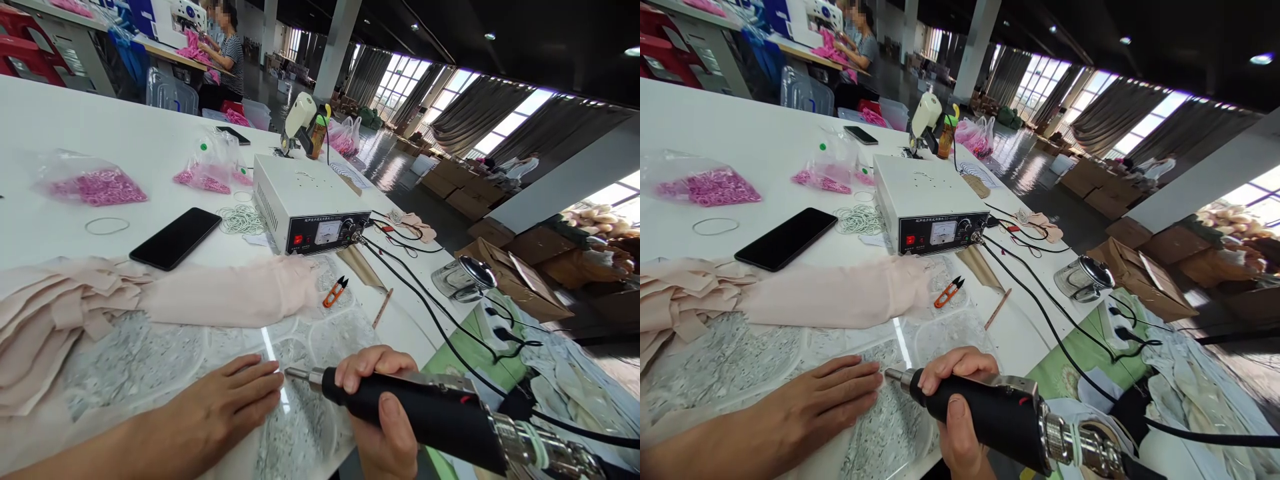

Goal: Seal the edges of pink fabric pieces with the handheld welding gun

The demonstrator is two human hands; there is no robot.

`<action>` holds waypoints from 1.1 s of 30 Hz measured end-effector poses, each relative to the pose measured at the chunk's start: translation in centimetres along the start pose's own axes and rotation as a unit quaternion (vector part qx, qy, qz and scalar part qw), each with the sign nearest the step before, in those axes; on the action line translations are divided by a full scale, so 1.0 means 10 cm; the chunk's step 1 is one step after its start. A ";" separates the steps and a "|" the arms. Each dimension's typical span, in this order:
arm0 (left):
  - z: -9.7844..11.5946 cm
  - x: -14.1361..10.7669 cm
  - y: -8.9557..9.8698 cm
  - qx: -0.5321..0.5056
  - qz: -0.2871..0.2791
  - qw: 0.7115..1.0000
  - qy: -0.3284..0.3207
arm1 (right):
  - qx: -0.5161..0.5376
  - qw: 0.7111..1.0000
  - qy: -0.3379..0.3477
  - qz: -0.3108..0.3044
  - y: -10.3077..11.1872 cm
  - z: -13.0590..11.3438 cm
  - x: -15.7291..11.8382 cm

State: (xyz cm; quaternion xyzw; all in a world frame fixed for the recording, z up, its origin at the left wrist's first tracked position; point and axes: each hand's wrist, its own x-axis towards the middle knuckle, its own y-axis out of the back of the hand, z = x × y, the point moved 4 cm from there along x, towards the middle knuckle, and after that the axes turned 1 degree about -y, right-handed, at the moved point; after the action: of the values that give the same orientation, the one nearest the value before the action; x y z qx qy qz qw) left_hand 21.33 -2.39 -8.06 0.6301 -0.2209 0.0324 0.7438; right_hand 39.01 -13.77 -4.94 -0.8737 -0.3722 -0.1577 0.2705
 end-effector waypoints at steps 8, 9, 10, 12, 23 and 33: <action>-0.01 -0.03 -0.04 -0.007 0.003 1.000 0.009 | -0.008 1.000 -0.003 -0.026 -0.01 0.00 0.01; -0.01 -0.03 -0.04 -0.007 0.001 1.000 0.009 | -0.005 1.000 -0.005 -0.021 0.00 -0.01 0.01; 0.00 -0.03 -0.04 -0.006 -0.002 1.000 0.008 | -0.003 1.000 -0.007 -0.015 0.00 -0.02 0.00; 0.00 -0.03 -0.04 -0.001 -0.009 1.000 0.006 | -0.004 1.000 -0.015 -0.010 0.02 -0.05 -0.02; -0.01 -0.02 -0.02 -0.012 -0.002 1.000 0.007 | -0.026 0.999 -0.016 -0.008 0.06 -0.08 -0.05; -0.01 -0.01 -0.02 -0.010 0.015 1.000 0.006 | -0.007 1.000 -0.001 0.011 0.07 -0.09 -0.01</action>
State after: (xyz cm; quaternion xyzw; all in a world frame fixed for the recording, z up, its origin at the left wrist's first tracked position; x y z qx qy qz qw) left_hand 21.33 -2.34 -8.25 0.6193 -0.2260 0.0450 0.7506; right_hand 39.40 -14.81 -4.52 -0.8798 -0.3616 -0.1562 0.2660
